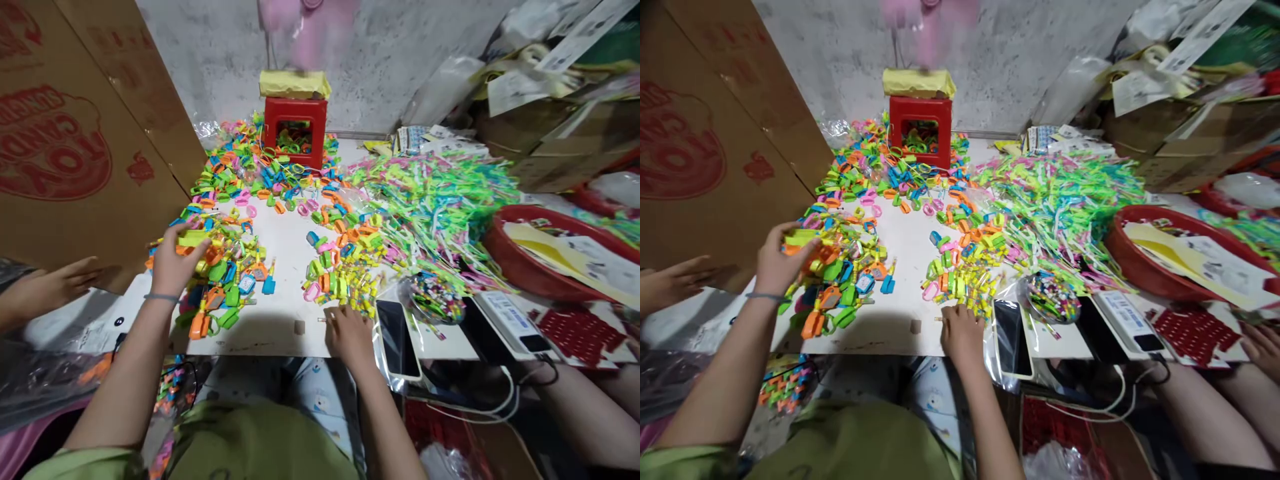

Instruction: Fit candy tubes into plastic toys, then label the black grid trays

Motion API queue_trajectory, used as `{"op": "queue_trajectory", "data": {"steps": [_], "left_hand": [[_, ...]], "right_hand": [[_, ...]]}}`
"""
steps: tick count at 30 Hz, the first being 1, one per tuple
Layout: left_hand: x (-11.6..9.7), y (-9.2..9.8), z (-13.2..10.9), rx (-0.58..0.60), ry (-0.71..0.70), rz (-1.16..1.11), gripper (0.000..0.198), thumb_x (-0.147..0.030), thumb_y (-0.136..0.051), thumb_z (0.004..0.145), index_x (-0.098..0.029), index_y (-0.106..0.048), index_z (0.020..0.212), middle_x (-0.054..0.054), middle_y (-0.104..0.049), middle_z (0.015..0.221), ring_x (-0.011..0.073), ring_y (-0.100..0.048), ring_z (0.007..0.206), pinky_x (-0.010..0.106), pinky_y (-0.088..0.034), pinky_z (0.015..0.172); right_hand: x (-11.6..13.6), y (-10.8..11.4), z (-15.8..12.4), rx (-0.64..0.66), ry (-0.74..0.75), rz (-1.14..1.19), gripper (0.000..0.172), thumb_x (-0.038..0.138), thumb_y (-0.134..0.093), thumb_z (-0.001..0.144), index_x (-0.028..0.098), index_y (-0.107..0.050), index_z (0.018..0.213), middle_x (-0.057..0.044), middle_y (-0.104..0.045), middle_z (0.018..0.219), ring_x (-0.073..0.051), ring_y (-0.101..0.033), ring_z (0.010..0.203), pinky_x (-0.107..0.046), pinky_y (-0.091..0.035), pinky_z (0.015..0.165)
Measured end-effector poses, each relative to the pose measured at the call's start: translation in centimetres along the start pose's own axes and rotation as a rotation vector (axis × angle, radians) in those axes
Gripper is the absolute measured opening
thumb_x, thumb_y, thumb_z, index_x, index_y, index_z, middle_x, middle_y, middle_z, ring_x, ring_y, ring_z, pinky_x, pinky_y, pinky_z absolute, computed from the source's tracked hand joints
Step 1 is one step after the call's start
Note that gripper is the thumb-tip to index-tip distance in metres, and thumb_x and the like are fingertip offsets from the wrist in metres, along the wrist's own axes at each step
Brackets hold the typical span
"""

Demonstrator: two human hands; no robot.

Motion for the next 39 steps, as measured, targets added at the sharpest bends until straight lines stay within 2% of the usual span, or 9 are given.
{"op": "queue_trajectory", "data": {"steps": [4,9,12,15,19,24,30,34,39], "left_hand": [[-2.3,-2.5,0.5,-0.056,-0.184,0.187,0.058,-0.037,-0.069,0.078,-0.015,-0.051,0.13,0.018,-0.049,0.138,0.039,-0.037,0.134,0.059,-0.023,0.112],[-8.0,-16.1,-8.7,0.606,-0.344,-0.116,0.048,-0.03,-0.068,0.08,-0.019,-0.056,0.125,0.013,-0.058,0.124,0.031,-0.049,0.12,0.049,-0.036,0.106],[-9.4,-21.5,-13.2,0.74,-0.333,-0.181,0.055,-0.028,-0.079,0.068,-0.019,-0.06,0.119,0.011,-0.062,0.114,0.0298,-0.056,0.108,0.045,-0.044,0.097],[-9.0,-23.9,-14.6,0.764,-0.258,-0.254,0.048,-0.021,-0.074,0.071,-0.017,-0.061,0.117,0.013,-0.061,0.113,0.0307,-0.055,0.108,0.049,-0.042,0.097],[-7.9,-23.8,-14.7,0.773,-0.139,-0.409,0.032,-0.025,-0.062,0.082,-0.016,-0.06,0.112,0.013,-0.062,0.113,0.0285,-0.055,0.111,0.049,-0.04,0.101],[-7.8,-20.1,-16.1,0.864,0.032,-0.626,0.041,-0.032,-0.05,0.089,-0.014,-0.05,0.125,0.011,-0.066,0.104,0.0216,-0.065,0.092,0.037,-0.053,0.082],[-9.9,-15.3,-17.8,1.032,0.372,-1.082,0.041,-0.043,-0.056,0.087,-0.019,-0.053,0.12,0.007,-0.064,0.097,0.0193,-0.064,0.088,0.032,-0.052,0.076],[-10.6,-12.9,-16.4,0.827,0.129,-0.882,0.039,-0.04,-0.068,0.083,-0.02,-0.057,0.114,0.008,-0.062,0.11,0.0198,-0.062,0.097,0.033,-0.052,0.085],[-12.1,-10.6,-16.0,0.729,-0.127,-0.689,0.04,-0.033,-0.066,0.086,-0.021,-0.053,0.121,0.008,-0.063,0.118,0.0214,-0.061,0.109,0.035,-0.05,0.095]], "right_hand": [[0.6,-1.7,0.0,0.02,0.075,-0.036,0.016,0.017,-0.053,0.09,0.022,-0.066,0.096,-0.009,-0.066,0.099,-0.027,-0.056,0.092,-0.041,-0.032,0.08],[0.9,-1.0,0.0,-0.1,0.059,0.288,0.017,0.023,-0.044,0.094,0.018,-0.06,0.097,-0.008,-0.067,0.094,-0.025,-0.059,0.09,-0.043,-0.037,0.086],[0.3,-0.5,-0.7,-0.169,-0.031,0.596,0.021,0.031,-0.039,0.096,0.019,-0.056,0.098,-0.006,-0.066,0.088,-0.022,-0.061,0.083,-0.037,-0.044,0.079],[0.3,-0.8,-1.6,-0.143,-0.104,0.84,0.022,0.038,-0.043,0.095,0.02,-0.055,0.099,-0.003,-0.064,0.084,-0.02,-0.061,0.078,-0.032,-0.048,0.073],[0.3,-0.1,-2.6,-0.199,-0.124,0.935,0.025,0.045,-0.054,0.089,0.02,-0.059,0.09,-0.002,-0.059,0.082,-0.018,-0.058,0.079,-0.031,-0.048,0.074],[0.0,0.3,-3.0,-0.153,-0.299,1.244,0.031,0.053,-0.056,0.088,0.023,-0.048,0.089,0.009,-0.043,0.054,-0.012,-0.042,0.045,-0.023,-0.036,0.045],[3.1,2.3,-2.2,-0.035,-0.156,1.453,0.031,0.049,-0.059,0.086,0.025,-0.04,0.087,0.002,-0.062,0.072,-0.015,-0.059,0.057,-0.027,-0.047,0.054],[4.1,3.7,-2.3,-0.057,-0.08,1.251,0.026,0.045,-0.048,0.095,0.023,-0.049,0.109,-0.003,-0.065,0.084,-0.017,-0.063,0.074,-0.029,-0.05,0.063],[4.2,6.0,-3.0,-0.194,-0.047,0.905,0.019,0.037,-0.048,0.096,0.023,-0.058,0.103,-0.004,-0.066,0.091,-0.017,-0.064,0.08,-0.028,-0.049,0.068]]}}
Point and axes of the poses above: each hand's wrist, its own z-axis towards the middle knuckle, its own y-axis out of the back of the hand, x = y × z, the point moved 8 cm from there along z, towards the middle knuckle
